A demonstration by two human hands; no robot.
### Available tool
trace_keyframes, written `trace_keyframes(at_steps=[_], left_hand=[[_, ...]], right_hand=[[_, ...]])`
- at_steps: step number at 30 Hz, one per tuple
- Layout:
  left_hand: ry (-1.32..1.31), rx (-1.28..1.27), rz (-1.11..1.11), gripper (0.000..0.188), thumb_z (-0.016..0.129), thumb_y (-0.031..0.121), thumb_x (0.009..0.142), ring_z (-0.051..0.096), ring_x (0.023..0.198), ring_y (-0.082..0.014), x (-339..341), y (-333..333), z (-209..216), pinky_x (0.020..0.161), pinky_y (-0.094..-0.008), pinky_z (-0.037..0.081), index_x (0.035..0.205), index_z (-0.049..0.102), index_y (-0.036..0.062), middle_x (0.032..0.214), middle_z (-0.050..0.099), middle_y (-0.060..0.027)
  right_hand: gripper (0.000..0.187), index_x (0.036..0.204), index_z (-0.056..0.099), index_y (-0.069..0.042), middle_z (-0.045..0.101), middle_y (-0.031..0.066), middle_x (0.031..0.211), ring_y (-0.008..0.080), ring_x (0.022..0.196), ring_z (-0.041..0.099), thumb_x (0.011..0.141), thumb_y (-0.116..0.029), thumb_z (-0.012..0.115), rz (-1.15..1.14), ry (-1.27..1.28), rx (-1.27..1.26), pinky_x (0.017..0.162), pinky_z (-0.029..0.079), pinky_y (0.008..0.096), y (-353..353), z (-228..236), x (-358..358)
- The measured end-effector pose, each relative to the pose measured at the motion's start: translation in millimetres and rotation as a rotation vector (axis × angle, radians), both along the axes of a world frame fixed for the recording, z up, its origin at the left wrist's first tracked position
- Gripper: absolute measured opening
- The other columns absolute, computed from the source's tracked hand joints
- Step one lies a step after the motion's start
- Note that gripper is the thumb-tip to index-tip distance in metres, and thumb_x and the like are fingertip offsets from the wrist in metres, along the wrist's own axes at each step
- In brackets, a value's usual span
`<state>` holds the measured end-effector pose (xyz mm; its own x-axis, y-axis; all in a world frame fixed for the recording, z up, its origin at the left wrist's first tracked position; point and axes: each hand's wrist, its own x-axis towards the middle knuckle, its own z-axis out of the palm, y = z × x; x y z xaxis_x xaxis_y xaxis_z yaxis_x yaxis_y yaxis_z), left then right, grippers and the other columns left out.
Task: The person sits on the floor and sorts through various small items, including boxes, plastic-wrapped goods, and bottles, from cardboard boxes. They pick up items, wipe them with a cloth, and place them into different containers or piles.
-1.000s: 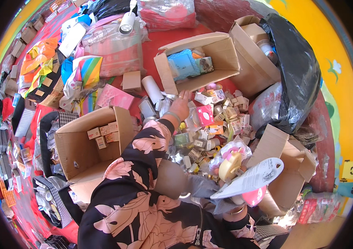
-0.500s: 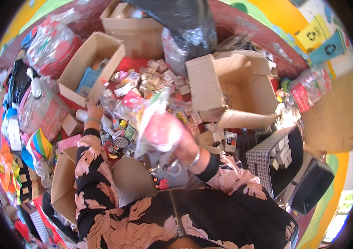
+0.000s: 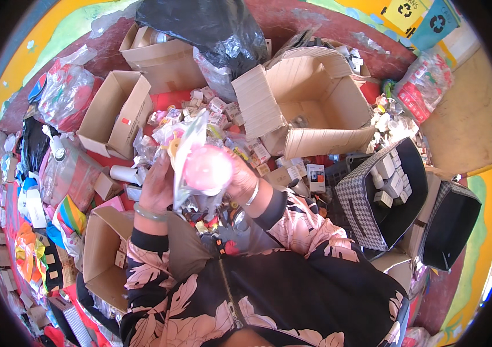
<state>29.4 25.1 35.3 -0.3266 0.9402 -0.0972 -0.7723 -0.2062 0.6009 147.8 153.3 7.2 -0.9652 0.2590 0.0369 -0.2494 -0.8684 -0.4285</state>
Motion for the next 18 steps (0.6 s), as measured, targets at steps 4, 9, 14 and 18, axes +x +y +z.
trace_keyframes(at_steps=[4,9,14,18], left_hand=[[0.001,0.028,0.079,0.038,0.054,0.023,0.089,0.056,0.103,-0.0249,22,4,-4,0.091,-0.0434,0.044,0.118,0.047,0.0002,0.113,0.056,-0.0112],[-0.103,-0.016,0.133,0.028,0.049,0.017,0.092,0.059,0.097,-0.0293,25,-4,-8,0.087,-0.0516,0.046,0.116,0.046,0.0024,0.108,0.058,-0.0113],[-0.092,0.07,0.125,0.033,0.046,0.016,0.093,0.056,0.104,-0.029,36,-34,-4,0.091,-0.051,0.044,0.123,0.039,0.0023,0.116,0.053,-0.0111],[-0.083,0.064,0.172,0.035,0.046,0.016,0.093,0.054,0.108,-0.0273,46,-66,-6,0.091,-0.0478,0.044,0.124,0.039,0.003,0.119,0.052,-0.011]], right_hand=[[0.047,0.118,0.049,-0.003,0.061,0.0117,0.105,0.0226,0.092,0.062,0.076,-0.015,0.067,0.037,0.041,0.013,0.083,0.051,0.0371,5,-6,28],[0.045,0.12,0.047,-0.003,0.059,0.0134,0.102,0.0242,0.09,0.061,0.081,-0.02,0.061,-0.065,0.194,-0.038,0.083,0.052,0.0381,11,-7,51],[0.047,0.12,0.047,-0.004,0.057,0.0133,0.112,0.0284,0.1,0.058,0.081,-0.026,0.063,-0.178,-0.115,-0.013,0.087,0.049,0.0441,-2,12,56],[0.051,0.121,0.046,-0.006,0.056,0.0112,0.114,0.0276,0.102,0.057,0.078,-0.026,0.066,-0.205,-0.089,0.072,0.09,0.047,0.0441,-19,3,60]])
